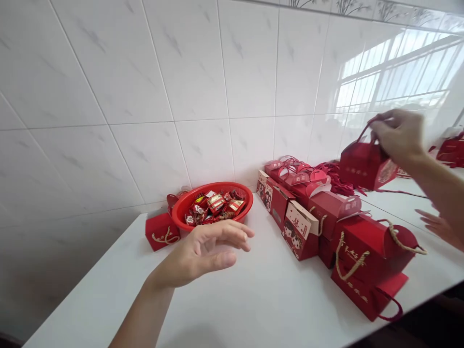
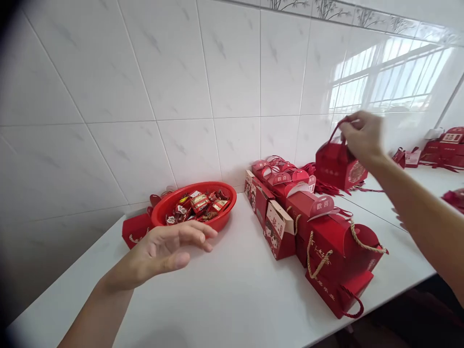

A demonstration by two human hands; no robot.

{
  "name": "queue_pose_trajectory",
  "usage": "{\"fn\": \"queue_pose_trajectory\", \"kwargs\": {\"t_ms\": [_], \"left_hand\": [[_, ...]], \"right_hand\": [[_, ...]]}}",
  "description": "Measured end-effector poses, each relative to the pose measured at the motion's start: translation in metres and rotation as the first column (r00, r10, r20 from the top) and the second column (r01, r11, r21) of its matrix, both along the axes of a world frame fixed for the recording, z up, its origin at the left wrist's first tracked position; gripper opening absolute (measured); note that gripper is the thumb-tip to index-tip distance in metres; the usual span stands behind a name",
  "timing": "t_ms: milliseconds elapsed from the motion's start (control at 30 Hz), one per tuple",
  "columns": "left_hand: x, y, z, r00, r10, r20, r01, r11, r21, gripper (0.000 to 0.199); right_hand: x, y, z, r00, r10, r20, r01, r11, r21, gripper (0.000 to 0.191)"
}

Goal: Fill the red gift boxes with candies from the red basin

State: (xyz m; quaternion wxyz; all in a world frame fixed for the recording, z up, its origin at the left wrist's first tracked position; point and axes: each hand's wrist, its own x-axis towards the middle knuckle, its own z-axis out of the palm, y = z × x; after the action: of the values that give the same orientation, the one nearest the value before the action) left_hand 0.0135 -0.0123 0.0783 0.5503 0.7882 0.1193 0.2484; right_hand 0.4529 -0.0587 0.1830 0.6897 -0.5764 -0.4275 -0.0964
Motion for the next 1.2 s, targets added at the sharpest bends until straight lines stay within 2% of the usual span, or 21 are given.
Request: {"fn": "queue_pose_trajectory", "kwargs": {"t_ms": [133,267,400,500,600,733,833,900,1000,1100,1200], "left_hand": [[0.011,0.005,-0.004,0.999,-0.040,-0.012,0.040,0.999,-0.031,0.020],[0.024,0.007,0.003,0.998,-0.052,0.033,0.053,0.998,-0.028,0.016],[0.034,0.003,0.023,1.000,-0.019,-0.004,0.019,0.999,0.039,0.015],[0.038,-0.001,0.042,0.996,0.013,-0.084,0.000,0.988,0.152,0.015],[0.039,-0.004,0.062,0.982,0.058,-0.181,-0.007,0.964,0.268,0.015],[0.031,-0.006,0.084,0.944,0.195,-0.268,-0.081,0.919,0.387,0.016],[0.018,-0.004,0.093,0.918,0.294,-0.267,-0.165,0.894,0.417,0.017],[0.007,0.000,0.095,0.906,0.345,-0.243,-0.218,0.876,0.430,0.018],[-0.011,0.008,0.093,0.883,0.426,-0.194,-0.309,0.842,0.442,0.019],[-0.024,0.018,0.088,0.844,0.514,-0.154,-0.409,0.802,0.434,0.021],[-0.035,0.034,0.079,0.787,0.609,-0.095,-0.537,0.753,0.380,0.027]], "right_hand": [[0.030,0.032,-0.047,0.992,-0.081,-0.092,0.069,0.990,-0.120,0.014],[0.035,0.060,-0.084,0.976,-0.174,-0.132,0.156,0.978,-0.138,0.008],[0.035,0.077,-0.109,0.978,-0.208,-0.004,0.200,0.945,-0.258,0.008],[0.036,0.080,-0.117,0.977,-0.191,0.091,0.211,0.899,-0.384,0.012],[0.037,0.077,-0.112,0.974,-0.132,0.183,0.210,0.823,-0.527,0.017],[0.036,0.071,-0.093,0.949,-0.019,0.316,0.249,0.661,-0.708,0.026],[0.037,0.066,-0.077,0.907,0.064,0.416,0.321,0.533,-0.783,0.030],[0.037,0.062,-0.067,0.876,0.094,0.473,0.378,0.477,-0.794,0.033],[0.034,0.054,-0.055,0.855,0.151,0.496,0.394,0.434,-0.810,0.042],[0.027,0.047,-0.045,0.869,0.214,0.447,0.343,0.392,-0.854,0.043],[0.013,0.044,-0.035,0.905,0.222,0.364,0.249,0.417,-0.874,0.035]]}}
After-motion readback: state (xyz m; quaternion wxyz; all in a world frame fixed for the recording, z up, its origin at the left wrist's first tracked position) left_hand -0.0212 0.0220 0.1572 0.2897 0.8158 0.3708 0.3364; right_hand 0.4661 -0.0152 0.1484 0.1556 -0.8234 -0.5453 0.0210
